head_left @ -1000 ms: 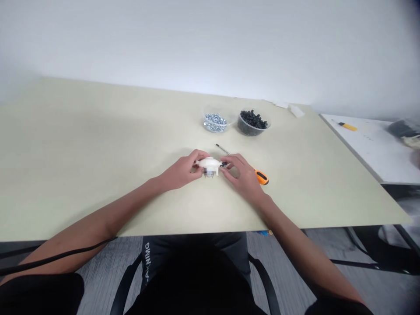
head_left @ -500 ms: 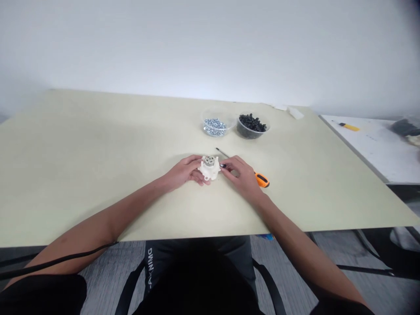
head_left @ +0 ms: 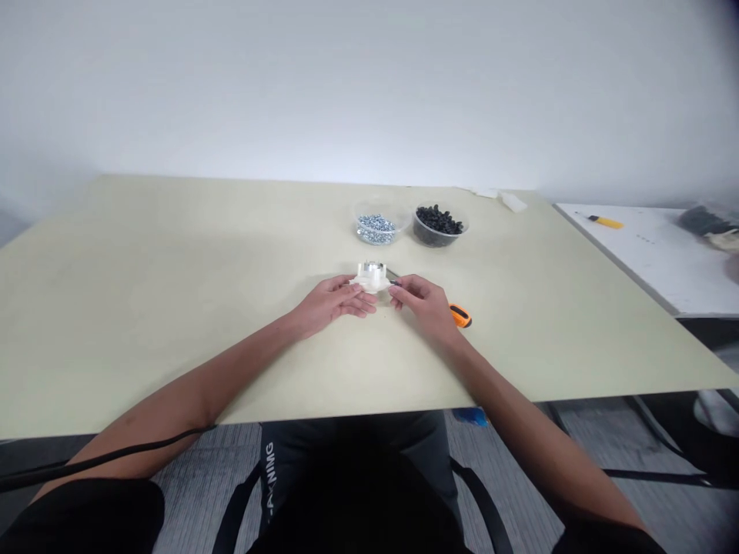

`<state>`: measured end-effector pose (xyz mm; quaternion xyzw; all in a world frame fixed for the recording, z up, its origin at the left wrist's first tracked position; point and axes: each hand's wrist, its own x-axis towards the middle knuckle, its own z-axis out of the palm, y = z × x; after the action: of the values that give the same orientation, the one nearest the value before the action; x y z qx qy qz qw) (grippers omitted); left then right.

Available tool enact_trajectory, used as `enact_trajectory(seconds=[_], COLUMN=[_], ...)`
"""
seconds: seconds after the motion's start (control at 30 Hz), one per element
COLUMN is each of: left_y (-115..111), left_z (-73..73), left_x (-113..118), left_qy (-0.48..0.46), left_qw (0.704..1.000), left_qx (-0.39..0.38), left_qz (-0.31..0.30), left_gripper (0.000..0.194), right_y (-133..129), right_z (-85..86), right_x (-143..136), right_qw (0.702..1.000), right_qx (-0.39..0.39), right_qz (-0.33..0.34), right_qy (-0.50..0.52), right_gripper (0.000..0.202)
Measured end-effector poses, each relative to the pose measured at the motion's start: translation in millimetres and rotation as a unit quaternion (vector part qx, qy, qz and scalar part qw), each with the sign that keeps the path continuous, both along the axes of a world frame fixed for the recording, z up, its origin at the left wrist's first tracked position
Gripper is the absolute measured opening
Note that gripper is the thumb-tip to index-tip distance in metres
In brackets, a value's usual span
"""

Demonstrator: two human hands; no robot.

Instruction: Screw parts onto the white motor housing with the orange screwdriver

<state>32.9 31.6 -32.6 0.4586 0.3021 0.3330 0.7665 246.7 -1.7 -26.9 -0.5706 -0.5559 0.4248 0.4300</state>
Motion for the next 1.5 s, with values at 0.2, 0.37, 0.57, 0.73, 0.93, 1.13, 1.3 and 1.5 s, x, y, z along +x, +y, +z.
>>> enact_trajectory(seconds=[0.2,0.37,0.57,0.73,0.93,1.13,1.3,1.5], left_y=[-2,-4,-6,-6,-3,-2,-5,-10], left_z=[-2.2,-0.5,2.0,0.1,-5.7,-11.1,-14.0,-12.6], left_x=[2,4,6,6,5,5,6,3], left_qy=[-0.004,-0.003,0.010,0.014,0.017,0.038,0.124,0.176], left_qw=[1.000,1.000,0.999,0.999,0.999,0.995,0.968,0.947], left_qx=[0.018,0.020,0.020,0.028,0.048,0.091,0.209,0.265], left_qz=[0.019,0.024,0.027,0.024,0.019,0.020,0.056,0.049], left_gripper=[0.039,0.041,0.040,0.041,0.042,0.038,0.027,0.024], right_y=[-1,-1,3,5,5,4,3,2], right_z=[2.4,0.8,-5.8,-6.7,-6.1,-5.3,-4.3,-4.7], right_x=[-1,0,3,2,2,2,3,3], right_qw=[1.000,0.998,0.985,0.971,0.969,0.963,0.958,0.959], right_qx=[0.006,-0.001,-0.021,-0.038,-0.038,-0.041,-0.049,-0.060], right_qz=[-0.011,-0.011,0.003,0.006,0.000,0.011,0.020,0.017], right_qy=[0.020,0.056,0.173,0.237,0.243,0.266,0.283,0.277], right_gripper=[0.034,0.034,0.033,0.031,0.029,0.026,0.026,0.027])
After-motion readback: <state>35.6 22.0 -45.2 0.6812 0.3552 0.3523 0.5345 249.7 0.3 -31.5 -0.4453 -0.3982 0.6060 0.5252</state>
